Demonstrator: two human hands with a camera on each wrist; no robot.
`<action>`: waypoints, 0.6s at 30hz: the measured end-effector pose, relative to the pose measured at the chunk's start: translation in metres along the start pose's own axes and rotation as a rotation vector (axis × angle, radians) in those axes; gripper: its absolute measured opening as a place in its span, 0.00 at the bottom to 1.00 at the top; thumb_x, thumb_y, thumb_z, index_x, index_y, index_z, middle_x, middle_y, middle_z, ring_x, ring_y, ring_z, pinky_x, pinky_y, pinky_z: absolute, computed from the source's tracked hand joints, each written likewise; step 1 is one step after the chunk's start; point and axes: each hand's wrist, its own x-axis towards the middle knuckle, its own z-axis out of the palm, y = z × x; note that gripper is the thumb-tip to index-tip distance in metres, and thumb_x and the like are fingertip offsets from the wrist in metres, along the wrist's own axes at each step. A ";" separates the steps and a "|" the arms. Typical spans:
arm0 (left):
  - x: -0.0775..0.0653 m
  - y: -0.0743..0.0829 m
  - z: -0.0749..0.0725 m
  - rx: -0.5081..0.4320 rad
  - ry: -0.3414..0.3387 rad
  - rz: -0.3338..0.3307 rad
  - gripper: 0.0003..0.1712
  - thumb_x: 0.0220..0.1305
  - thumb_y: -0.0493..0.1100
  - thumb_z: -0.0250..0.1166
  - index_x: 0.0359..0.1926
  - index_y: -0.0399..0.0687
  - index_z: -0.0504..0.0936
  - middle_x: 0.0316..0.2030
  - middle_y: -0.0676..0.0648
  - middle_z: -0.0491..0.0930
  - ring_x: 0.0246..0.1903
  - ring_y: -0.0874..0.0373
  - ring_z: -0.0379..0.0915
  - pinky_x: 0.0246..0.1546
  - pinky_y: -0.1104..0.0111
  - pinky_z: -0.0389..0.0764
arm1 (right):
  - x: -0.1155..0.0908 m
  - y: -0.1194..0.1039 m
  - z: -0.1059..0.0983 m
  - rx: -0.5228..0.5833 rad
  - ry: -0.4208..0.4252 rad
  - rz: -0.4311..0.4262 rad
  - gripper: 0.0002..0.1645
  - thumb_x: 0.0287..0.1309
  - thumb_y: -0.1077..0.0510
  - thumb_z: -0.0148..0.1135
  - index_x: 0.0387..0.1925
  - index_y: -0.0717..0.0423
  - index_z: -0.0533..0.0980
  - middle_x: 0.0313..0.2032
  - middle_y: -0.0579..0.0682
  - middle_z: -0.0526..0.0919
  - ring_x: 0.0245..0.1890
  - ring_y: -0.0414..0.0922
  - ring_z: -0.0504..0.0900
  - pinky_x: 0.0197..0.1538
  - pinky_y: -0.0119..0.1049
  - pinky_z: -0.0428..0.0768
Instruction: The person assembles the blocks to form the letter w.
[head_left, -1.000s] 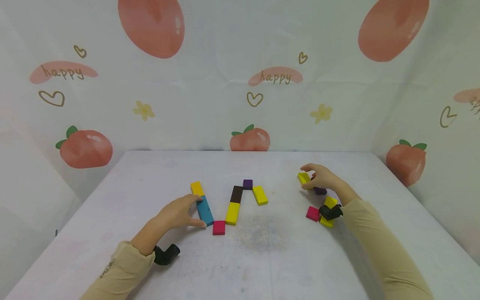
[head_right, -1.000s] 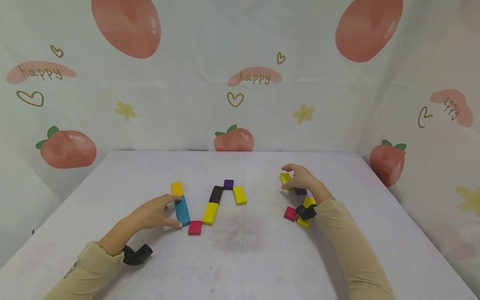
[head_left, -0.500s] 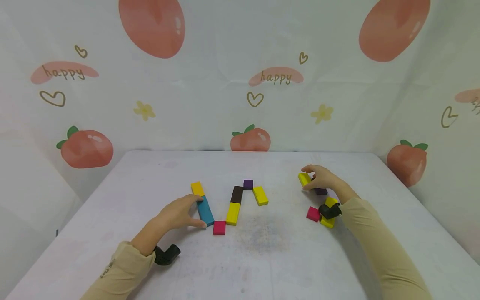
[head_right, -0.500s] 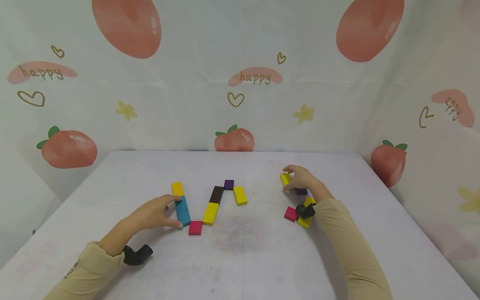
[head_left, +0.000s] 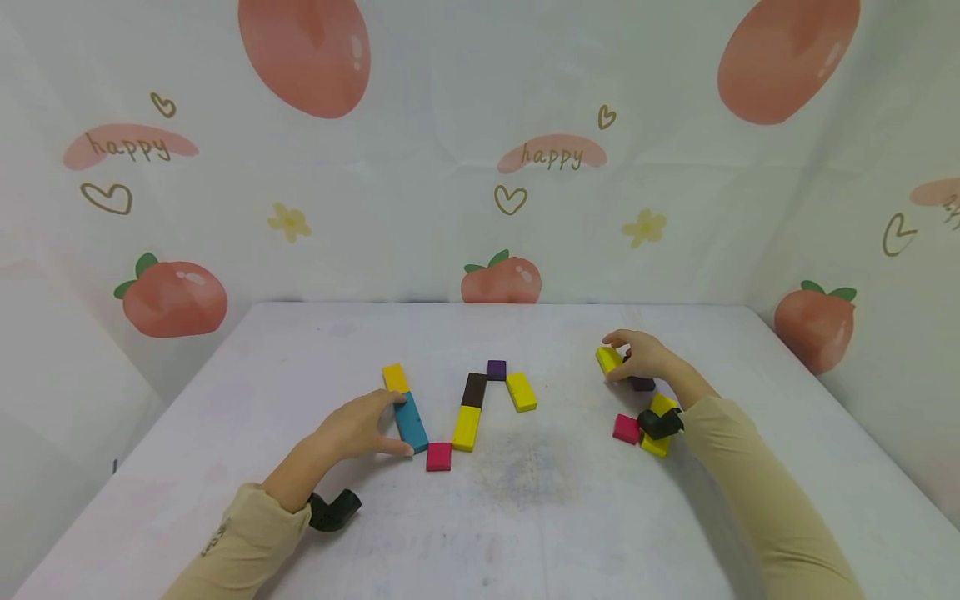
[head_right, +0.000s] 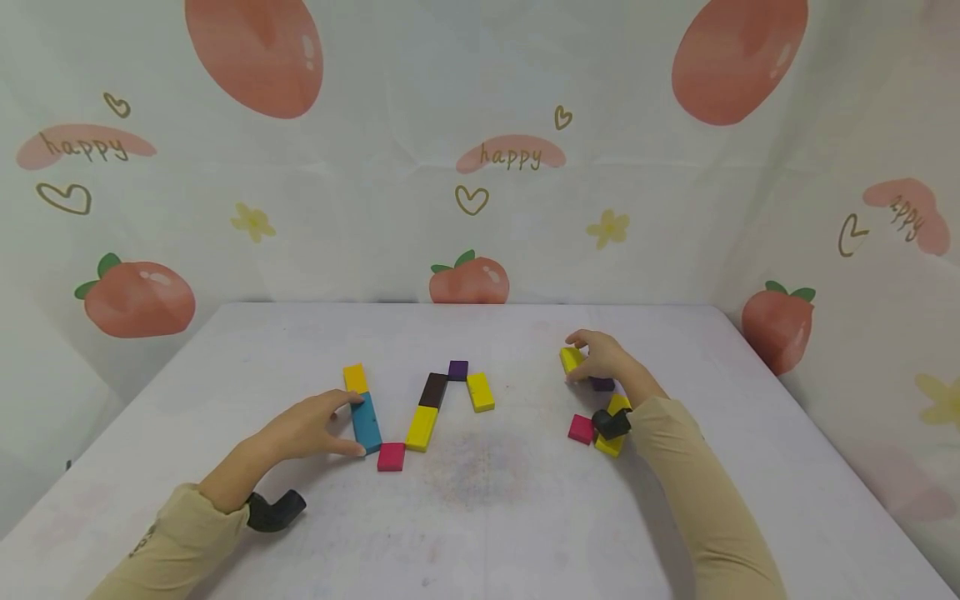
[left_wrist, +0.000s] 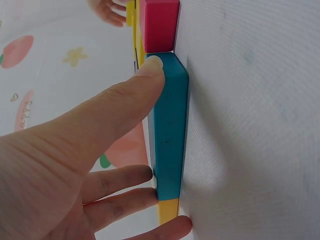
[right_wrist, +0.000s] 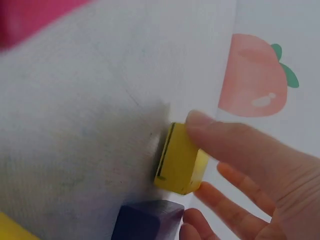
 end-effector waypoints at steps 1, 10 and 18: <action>0.000 0.000 0.000 0.001 0.000 0.001 0.46 0.46 0.55 0.73 0.61 0.35 0.68 0.62 0.33 0.68 0.61 0.38 0.64 0.62 0.47 0.67 | 0.000 0.000 0.000 0.003 0.003 -0.001 0.38 0.49 0.57 0.69 0.59 0.66 0.65 0.59 0.70 0.68 0.53 0.64 0.71 0.56 0.55 0.76; 0.000 0.001 -0.001 0.010 0.003 0.005 0.45 0.46 0.55 0.73 0.60 0.35 0.68 0.62 0.33 0.68 0.61 0.37 0.64 0.62 0.47 0.67 | -0.006 -0.009 -0.001 -0.004 0.024 -0.050 0.37 0.48 0.55 0.70 0.59 0.63 0.67 0.58 0.68 0.70 0.53 0.63 0.74 0.55 0.53 0.77; 0.000 0.000 0.000 0.003 0.003 0.008 0.45 0.46 0.55 0.73 0.60 0.35 0.68 0.62 0.33 0.68 0.61 0.37 0.64 0.61 0.46 0.68 | -0.010 -0.023 0.007 0.012 0.016 -0.107 0.36 0.48 0.55 0.70 0.58 0.62 0.68 0.57 0.65 0.72 0.52 0.61 0.74 0.56 0.53 0.76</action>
